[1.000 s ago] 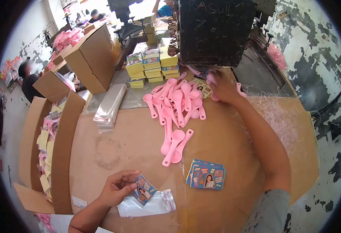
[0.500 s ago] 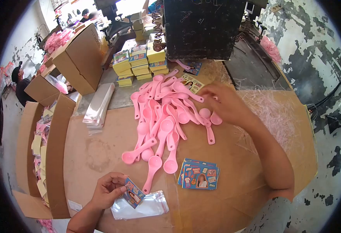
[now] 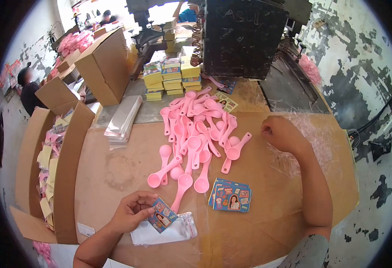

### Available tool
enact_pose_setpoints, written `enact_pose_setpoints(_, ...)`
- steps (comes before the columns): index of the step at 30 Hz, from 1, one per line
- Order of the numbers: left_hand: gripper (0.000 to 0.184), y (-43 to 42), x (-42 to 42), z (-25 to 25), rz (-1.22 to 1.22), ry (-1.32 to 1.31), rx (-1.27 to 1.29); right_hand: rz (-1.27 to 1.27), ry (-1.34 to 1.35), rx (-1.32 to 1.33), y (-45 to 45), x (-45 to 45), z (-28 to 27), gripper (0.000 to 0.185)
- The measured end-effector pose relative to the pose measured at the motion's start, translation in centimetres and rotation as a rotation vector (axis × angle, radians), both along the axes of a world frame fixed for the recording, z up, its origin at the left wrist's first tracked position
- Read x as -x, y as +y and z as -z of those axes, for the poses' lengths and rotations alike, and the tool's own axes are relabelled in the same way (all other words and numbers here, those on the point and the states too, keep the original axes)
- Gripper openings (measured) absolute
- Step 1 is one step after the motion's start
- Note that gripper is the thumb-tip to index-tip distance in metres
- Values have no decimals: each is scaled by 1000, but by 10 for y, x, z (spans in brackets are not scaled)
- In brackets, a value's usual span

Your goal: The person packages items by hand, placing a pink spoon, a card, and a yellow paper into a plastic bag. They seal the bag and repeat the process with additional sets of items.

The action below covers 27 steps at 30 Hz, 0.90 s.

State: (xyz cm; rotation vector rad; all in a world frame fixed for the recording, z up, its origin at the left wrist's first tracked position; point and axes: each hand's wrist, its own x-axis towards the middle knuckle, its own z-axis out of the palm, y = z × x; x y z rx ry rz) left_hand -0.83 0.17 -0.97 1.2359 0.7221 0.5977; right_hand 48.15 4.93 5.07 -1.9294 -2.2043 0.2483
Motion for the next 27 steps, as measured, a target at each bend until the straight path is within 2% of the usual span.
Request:
enact_pose_setpoints(1,37,-1,-1,0,6,-7,2,45,-64,-2,0,1,-4,15)
enact_pose_setpoints(4,37,-1,0,1,19,-18,-11,5,-142,-282,37,11,13,20)
enact_pose_setpoints(6,35,-1,0,4,20,-31,-33,-125,-102,-339,67,26,30,30)
enact_pose_setpoints(8,33,-1,0,7,14,-43,-45,-141,51,-343,118,33,62,41)
enact_pose_setpoints(11,31,0,2,9,10,-60,-3,-56,186,-284,177,56,70,48)
enact_pose_setpoints(14,31,1,6,11,26,-73,2,10,286,-201,217,65,75,50)
enact_pose_setpoints(16,33,-1,3,10,23,-83,15,-42,252,-86,232,61,80,51)
enact_pose_setpoints(17,35,-3,2,5,16,-78,34,-67,237,-29,234,57,84,52)
enact_pose_setpoints(20,41,0,1,-5,35,-39,9,-108,165,-85,218,56,81,50)
enact_pose_setpoints(24,46,-5,-4,-11,13,-32,15,-95,196,14,173,71,58,44)
enact_pose_setpoints(27,45,-5,-4,-10,21,-27,-20,-146,174,9,135,86,47,44)
